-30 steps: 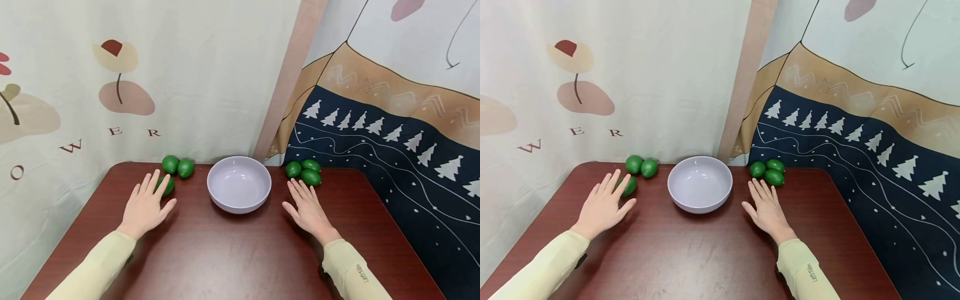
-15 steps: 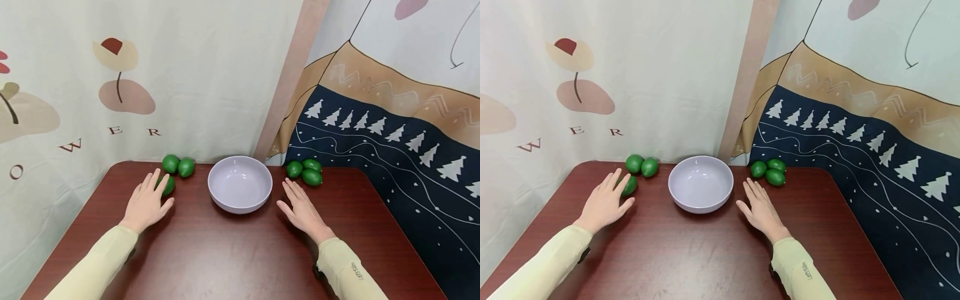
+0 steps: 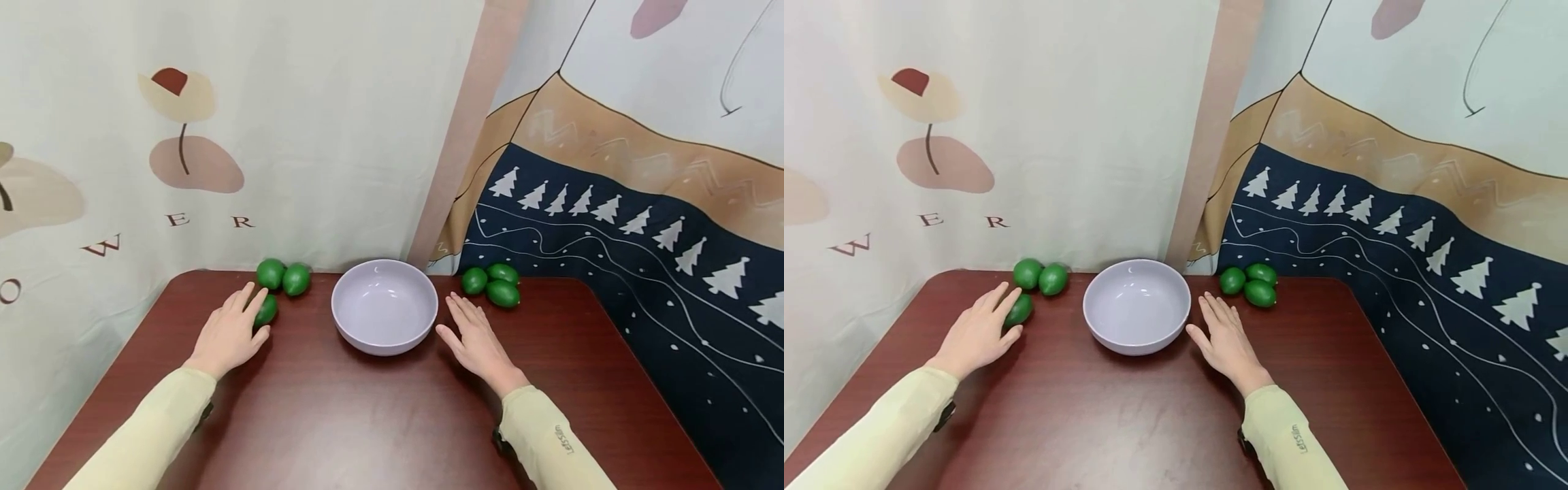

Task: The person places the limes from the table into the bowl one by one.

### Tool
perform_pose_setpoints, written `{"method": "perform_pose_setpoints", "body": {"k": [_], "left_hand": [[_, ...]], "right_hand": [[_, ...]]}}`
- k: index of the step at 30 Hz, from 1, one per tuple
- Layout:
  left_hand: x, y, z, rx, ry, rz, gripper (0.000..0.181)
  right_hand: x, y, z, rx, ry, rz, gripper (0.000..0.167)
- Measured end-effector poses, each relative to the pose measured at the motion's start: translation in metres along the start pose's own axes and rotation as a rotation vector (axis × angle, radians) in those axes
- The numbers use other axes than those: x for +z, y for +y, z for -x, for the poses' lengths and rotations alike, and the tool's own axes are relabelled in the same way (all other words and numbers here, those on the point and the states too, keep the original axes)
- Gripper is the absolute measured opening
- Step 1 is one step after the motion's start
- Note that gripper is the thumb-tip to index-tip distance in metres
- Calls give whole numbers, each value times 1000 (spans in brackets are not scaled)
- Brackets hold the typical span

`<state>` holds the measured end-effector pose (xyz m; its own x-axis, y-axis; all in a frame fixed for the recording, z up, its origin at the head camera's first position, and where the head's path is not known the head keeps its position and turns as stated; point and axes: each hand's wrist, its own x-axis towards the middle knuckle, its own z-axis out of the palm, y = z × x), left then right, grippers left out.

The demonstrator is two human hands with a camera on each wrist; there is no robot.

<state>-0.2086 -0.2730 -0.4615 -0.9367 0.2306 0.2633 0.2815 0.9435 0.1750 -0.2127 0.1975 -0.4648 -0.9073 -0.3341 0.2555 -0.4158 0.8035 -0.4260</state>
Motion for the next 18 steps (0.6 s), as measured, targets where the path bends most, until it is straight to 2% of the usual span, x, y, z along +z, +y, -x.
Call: {"method": "perform_pose_setpoints", "body": {"k": [8,18], "left_hand": [[2,-8,-1,25,31,-9,66],[0,0,-8,41,32,9,61]], "right_hand": [[5,-9,-12,22,-7,-18,66],[7,-12,-17,33,-8,-62,67]]}}
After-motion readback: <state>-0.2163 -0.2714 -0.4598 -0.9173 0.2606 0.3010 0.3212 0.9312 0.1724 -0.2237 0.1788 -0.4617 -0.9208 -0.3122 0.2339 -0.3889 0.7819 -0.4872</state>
